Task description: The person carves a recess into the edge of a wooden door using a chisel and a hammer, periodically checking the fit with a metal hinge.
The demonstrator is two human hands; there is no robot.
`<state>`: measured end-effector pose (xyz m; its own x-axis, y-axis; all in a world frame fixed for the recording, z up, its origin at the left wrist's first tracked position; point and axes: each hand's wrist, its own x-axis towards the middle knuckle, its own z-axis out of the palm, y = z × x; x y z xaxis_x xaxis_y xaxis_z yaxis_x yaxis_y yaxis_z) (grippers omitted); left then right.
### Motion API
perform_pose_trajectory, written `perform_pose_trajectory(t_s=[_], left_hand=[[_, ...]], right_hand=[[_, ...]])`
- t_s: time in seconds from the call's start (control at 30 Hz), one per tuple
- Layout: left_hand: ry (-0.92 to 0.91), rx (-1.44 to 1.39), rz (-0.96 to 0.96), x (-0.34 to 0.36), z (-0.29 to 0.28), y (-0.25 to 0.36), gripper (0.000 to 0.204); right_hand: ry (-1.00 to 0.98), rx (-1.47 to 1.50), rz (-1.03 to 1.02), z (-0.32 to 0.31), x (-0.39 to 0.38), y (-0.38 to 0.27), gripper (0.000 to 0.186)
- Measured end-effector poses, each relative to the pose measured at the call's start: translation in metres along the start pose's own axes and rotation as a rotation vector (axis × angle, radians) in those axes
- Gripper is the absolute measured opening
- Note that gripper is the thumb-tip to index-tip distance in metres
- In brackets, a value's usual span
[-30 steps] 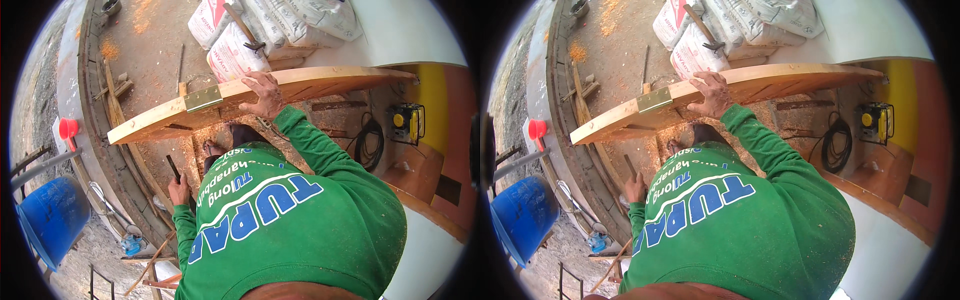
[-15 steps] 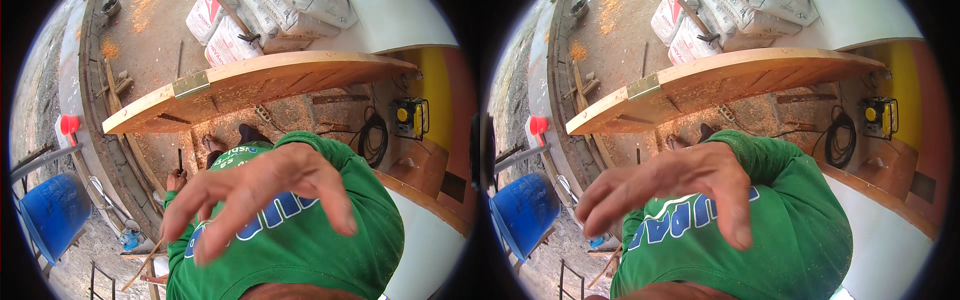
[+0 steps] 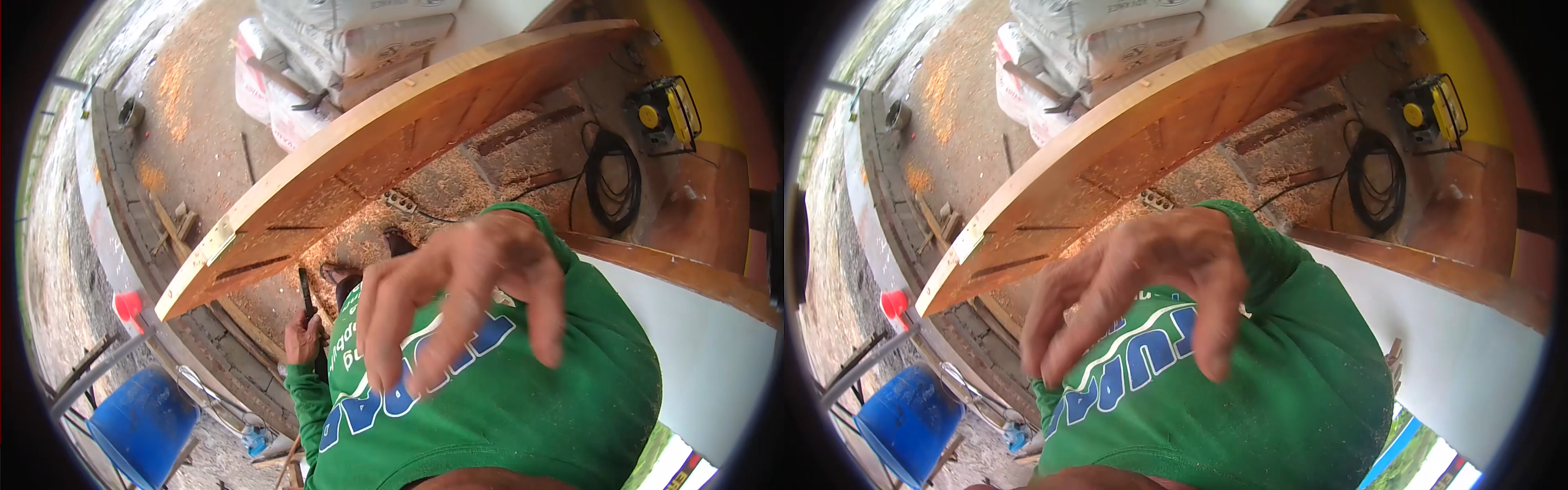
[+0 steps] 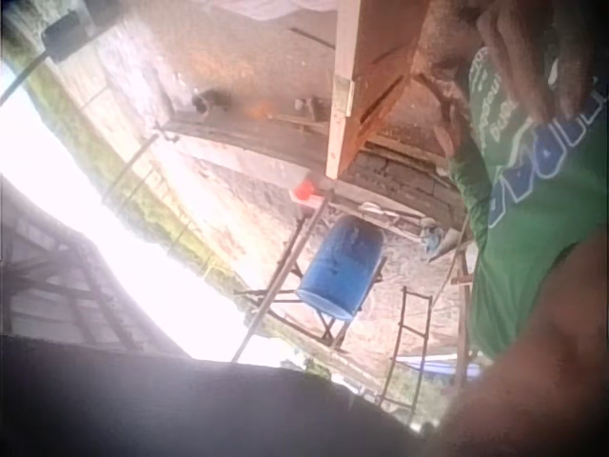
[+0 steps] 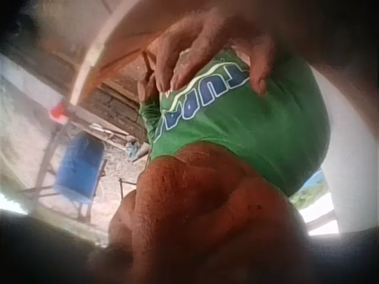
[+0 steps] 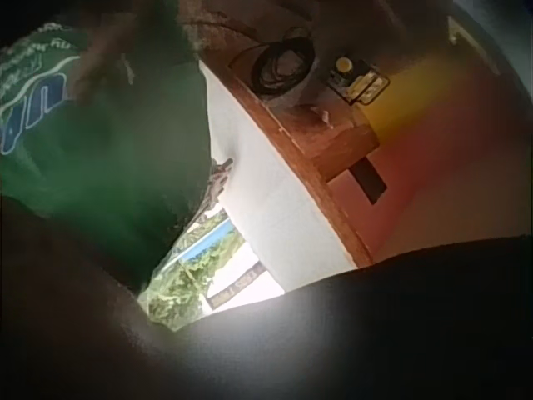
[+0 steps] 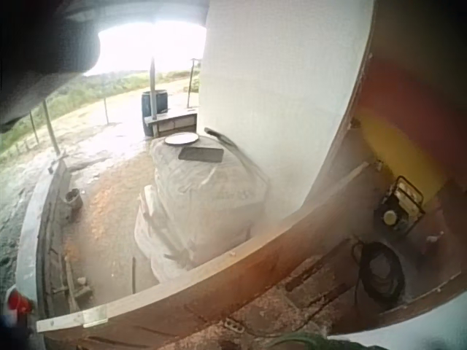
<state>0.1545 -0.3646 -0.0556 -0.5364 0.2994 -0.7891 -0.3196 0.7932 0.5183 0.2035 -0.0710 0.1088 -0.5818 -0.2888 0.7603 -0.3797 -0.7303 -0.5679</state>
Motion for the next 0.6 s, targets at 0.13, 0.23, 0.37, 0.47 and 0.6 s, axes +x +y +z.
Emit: perform_pose_trajectory(t_s=[0.13,0.23,0.37,0.47,0.6], left_hand=[[-0.008,-0.483,0.555,-0.028,-0.005,0.085,0.035],[-0.03,-0.495,0.691,-0.014,-0.002,0.1,0.034],[0.055,-0.127,0.57,0.005,0.022,0.107,0.015],[0.135,0.144,0.518,0.014,0.032,0.112,0.016],[0.013,0.598,0.785,0.023,0.052,0.151,0.021]], right_hand=[[0.542,-0.218,0.595,-0.045,-0.107,0.018,0.066],[0.824,-0.747,1.101,-0.052,-0.162,0.034,0.049],[0.88,-1.265,1.108,-0.034,-0.204,0.046,0.043],[0.508,-1.731,0.526,-0.018,-0.165,0.043,0.049],[0.205,-1.759,0.403,-0.02,-0.11,0.045,0.06]])
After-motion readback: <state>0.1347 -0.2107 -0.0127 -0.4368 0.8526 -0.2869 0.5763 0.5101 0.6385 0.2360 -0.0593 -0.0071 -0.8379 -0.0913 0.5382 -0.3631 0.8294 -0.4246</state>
